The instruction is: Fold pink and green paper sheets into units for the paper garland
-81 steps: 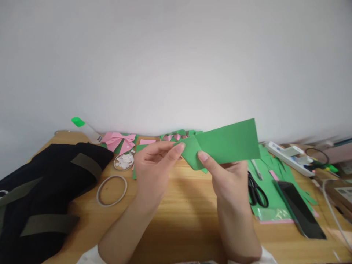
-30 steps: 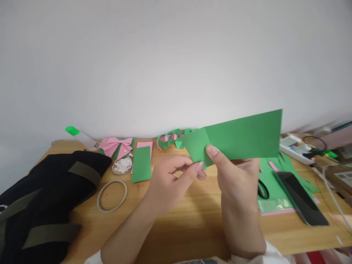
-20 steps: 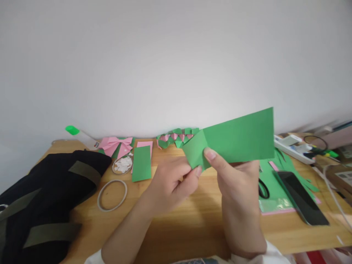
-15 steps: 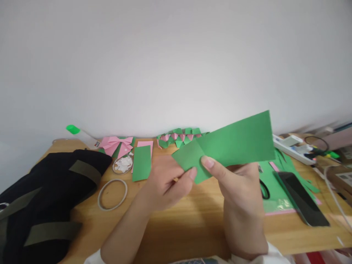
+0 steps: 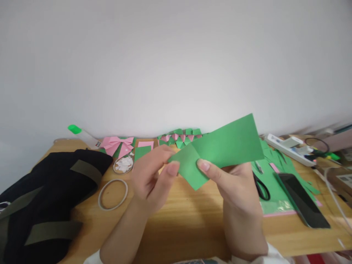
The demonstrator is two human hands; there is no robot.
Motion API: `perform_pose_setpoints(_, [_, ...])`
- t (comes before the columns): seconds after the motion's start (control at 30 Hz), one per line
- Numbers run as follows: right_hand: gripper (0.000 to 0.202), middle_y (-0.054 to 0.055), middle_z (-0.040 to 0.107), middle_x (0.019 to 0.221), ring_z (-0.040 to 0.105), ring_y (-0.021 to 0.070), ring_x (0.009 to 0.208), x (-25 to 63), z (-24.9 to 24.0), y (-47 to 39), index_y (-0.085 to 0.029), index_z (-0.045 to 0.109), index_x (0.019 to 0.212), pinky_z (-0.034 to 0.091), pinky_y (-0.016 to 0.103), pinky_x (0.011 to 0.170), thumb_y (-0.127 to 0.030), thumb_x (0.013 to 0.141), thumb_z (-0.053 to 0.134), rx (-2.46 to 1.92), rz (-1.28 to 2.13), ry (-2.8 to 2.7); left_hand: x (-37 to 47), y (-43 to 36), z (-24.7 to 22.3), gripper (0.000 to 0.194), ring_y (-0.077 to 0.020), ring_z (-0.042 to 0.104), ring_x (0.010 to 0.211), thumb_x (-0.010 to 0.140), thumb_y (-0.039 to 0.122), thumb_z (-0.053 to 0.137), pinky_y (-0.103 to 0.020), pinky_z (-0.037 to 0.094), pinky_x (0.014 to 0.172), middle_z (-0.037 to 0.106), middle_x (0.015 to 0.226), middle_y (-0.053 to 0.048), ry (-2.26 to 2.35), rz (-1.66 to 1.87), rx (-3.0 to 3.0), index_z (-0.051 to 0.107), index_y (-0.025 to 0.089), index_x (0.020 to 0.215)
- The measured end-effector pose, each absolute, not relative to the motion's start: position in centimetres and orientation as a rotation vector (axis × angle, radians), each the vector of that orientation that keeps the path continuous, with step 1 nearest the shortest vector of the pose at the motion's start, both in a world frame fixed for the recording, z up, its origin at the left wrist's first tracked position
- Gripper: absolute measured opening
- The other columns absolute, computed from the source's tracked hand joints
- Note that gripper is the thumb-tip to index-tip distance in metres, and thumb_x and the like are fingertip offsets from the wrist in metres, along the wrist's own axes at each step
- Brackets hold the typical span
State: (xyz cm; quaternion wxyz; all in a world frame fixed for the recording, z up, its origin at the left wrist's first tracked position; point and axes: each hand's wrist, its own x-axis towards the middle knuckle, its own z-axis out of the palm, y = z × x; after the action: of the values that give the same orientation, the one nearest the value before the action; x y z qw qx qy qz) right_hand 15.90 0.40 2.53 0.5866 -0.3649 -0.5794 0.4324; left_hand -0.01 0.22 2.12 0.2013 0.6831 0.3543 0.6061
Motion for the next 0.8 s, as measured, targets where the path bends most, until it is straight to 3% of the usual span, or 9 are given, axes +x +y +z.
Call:
perform_pose_setpoints(0.1, [0.017, 0.006, 0.078, 0.092, 0.074, 0.0263, 0.086, 15.8, 2.2, 0.4, -0.026, 0.072, 0.097, 0.065, 0.043, 0.078, -0.038, 0.085, 0.07, -0.868, 0.948, -1.345, 0.2, 0.0, 2.4, 0.031, -0.0086, 0.044, 0.053, 0.096, 0.016, 0.048, -0.026, 0.035, 0.05, 0.047, 0.058, 0.003, 0.978, 1.78, 1.978, 0.051, 0.019, 0.066])
perform_pose_setpoints(0.23, [0.016, 0.007, 0.074, 0.095, 0.072, 0.0256, 0.086, 16.3, 2.1, 1.1, -0.027, 0.069, 0.101, 0.062, 0.043, 0.075, -0.036, 0.088, 0.066, -0.921, 0.775, -1.316, -0.3, 0.3, 2.6, 0.028, -0.0103, 0.046, 0.053, 0.094, 0.014, 0.052, -0.027, 0.038, 0.051, 0.052, 0.059, 0.003, 1.084, 1.756, 2.033, 0.057, 0.021, 0.067])
perform_pose_setpoints(0.37, [0.039, 0.01, 0.064, 0.116, 0.063, 0.0268, 0.105, 17.5, 3.1, 1.7, -0.027, 0.062, 0.12, 0.053, 0.042, 0.086, -0.027, 0.082, 0.073, -1.09, 0.194, -1.246, -1.0, 1.1, 2.5, 0.016, -0.0124, 0.063, 0.067, 0.092, 0.014, 0.054, -0.024, 0.047, 0.063, 0.07, 0.074, 0.001, 1.255, 1.595, 2.291, 0.066, 0.02, 0.085])
perform_pose_setpoints(0.43, [0.04, 0.011, 0.062, 0.118, 0.059, 0.0284, 0.11, 18.0, 3.7, 1.6, -0.026, 0.062, 0.119, 0.049, 0.044, 0.092, -0.024, 0.081, 0.074, -1.116, -0.014, -1.426, -1.0, 1.5, 2.3, 0.013, -0.0142, 0.067, 0.072, 0.091, 0.014, 0.057, -0.024, 0.048, 0.067, 0.074, 0.08, 0.0, 1.265, 1.492, 2.419, 0.068, 0.019, 0.086])
perform_pose_setpoints(0.57, [0.012, 0.007, 0.071, 0.099, 0.066, 0.0232, 0.095, 18.0, 4.2, 1.5, -0.023, 0.068, 0.098, 0.051, 0.039, 0.083, -0.018, 0.089, 0.063, -0.973, 0.135, -2.057, -0.7, 1.6, 2.1, 0.013, -0.0147, 0.068, 0.072, 0.093, 0.019, 0.058, -0.024, 0.047, 0.068, 0.074, 0.079, -0.001, 1.266, 1.307, 2.506, 0.068, 0.019, 0.086])
perform_pose_setpoints(0.67, [0.011, 0.002, 0.073, 0.081, 0.066, 0.0164, 0.075, 17.7, 4.0, 1.6, -0.02, 0.067, 0.086, 0.05, 0.031, 0.07, -0.015, 0.091, 0.059, -0.943, 0.275, -2.101, -0.8, 1.4, 2.4, 0.014, -0.0125, 0.064, 0.067, 0.094, 0.02, 0.055, -0.023, 0.044, 0.063, 0.071, 0.074, 0.001, 1.253, 1.234, 2.419, 0.066, 0.019, 0.085])
perform_pose_setpoints(0.8, [0.011, 0.0, 0.073, 0.074, 0.065, 0.0137, 0.069, 17.5, 3.7, 1.7, -0.02, 0.067, 0.082, 0.048, 0.027, 0.064, -0.013, 0.089, 0.062, -0.944, 0.334, -2.055, -1.0, 1.3, 2.8, 0.015, -0.0108, 0.061, 0.064, 0.095, 0.02, 0.054, -0.021, 0.045, 0.061, 0.069, 0.073, 0.003, 1.215, 1.208, 2.296, 0.065, 0.021, 0.085])
